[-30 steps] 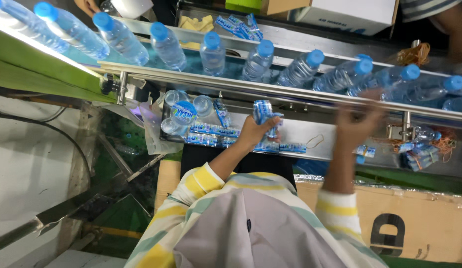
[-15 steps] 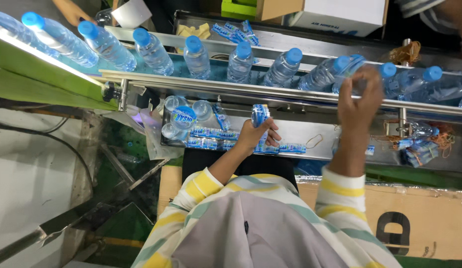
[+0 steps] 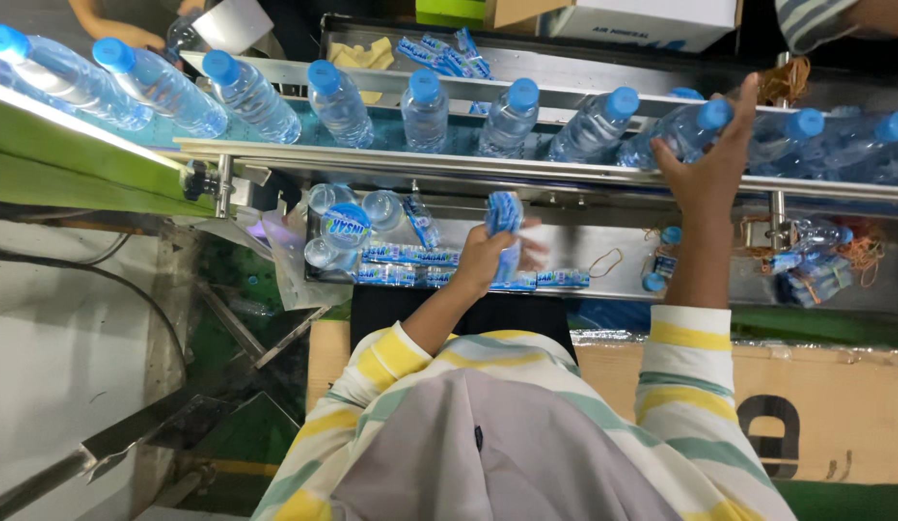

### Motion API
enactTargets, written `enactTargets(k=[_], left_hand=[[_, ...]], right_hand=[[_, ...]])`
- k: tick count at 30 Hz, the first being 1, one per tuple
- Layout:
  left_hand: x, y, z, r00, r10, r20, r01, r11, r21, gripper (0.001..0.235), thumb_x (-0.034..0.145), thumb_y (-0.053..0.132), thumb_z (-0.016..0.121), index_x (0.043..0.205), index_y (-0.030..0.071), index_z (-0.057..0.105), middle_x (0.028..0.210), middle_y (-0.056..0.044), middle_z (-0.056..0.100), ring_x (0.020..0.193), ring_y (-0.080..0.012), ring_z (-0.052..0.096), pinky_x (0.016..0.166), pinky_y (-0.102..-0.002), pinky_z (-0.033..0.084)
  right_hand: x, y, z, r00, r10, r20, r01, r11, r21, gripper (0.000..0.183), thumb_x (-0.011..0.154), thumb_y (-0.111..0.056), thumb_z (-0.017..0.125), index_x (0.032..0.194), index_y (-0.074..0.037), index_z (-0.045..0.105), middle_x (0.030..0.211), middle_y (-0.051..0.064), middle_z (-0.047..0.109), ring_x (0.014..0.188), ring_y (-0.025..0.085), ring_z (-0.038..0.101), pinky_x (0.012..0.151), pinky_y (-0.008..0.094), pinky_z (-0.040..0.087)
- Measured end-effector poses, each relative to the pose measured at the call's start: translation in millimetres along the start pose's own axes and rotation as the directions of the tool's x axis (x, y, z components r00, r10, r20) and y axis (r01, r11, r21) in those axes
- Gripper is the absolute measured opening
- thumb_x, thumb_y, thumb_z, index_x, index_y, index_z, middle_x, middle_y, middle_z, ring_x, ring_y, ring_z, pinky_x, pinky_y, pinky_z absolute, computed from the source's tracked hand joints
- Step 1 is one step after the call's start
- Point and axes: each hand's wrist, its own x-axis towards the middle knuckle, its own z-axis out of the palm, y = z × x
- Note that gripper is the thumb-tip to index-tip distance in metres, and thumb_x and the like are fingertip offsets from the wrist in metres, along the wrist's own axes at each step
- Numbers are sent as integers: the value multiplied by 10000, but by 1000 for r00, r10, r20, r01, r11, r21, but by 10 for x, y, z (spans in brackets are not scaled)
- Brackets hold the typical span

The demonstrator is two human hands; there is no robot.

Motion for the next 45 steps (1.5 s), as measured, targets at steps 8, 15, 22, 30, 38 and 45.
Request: enactTargets(k=[8,15,22,30,38,45], left_hand=[[188,-205,-47,931,200,-305,-114,954,277,324,789,272,878,989,49,754,912,-78,739,820,-169,711,699,-331,587],[51,-46,232,943,162,-289,-89,964,249,392,744,405,965,823,106,725,681,-45,701,604,-131,696,515,-300,551],[-96,142,295,934,145,-326,-87,979,184,354,880,322,847,668,80,699,594,-76,697,546,-144,705,485,-278,578],[45,42,149,909,209,-362,-104,952,288,417,825,415,879,643,110,659,568,-30,628,555,-76,607,541,-259,502],[156,-83,353,973,102,-208,-73,988,139,224,864,150,853,893,-31,726,734,-221,725,635,-312,753,543,-407,651],[242,-114,546,995,-101,-15,102,980,171,662,964,572,665,1117,-69,727,783,-260,744,605,-271,759,517,-336,634]], right_hand=[[-697,-246,339,948,-76,-309,115,987,110,872,954,-29,930,1543,-113,293,1588,141,336,1503,362,370,1312,468,320],[-1125,-674,995,940,93,329,-331,488,808,118,837,83,752,849,12,658,926,206,695,769,273,715,731,373,615],[-790,-863,791,891,8,453,-338,678,653,295,763,9,850,1020,5,705,951,111,693,838,199,731,731,309,610],[-1066,-627,964,791,81,607,-515,625,587,532,730,55,824,1242,19,682,1031,133,734,873,207,706,678,311,625],[-1086,-332,803,926,245,288,-375,701,606,131,864,25,814,970,-35,763,840,108,698,745,212,733,658,299,614],[-609,-342,62,904,423,-65,-280,699,658,70,1056,-119,686,1108,-73,678,995,63,649,910,152,646,866,313,554]])
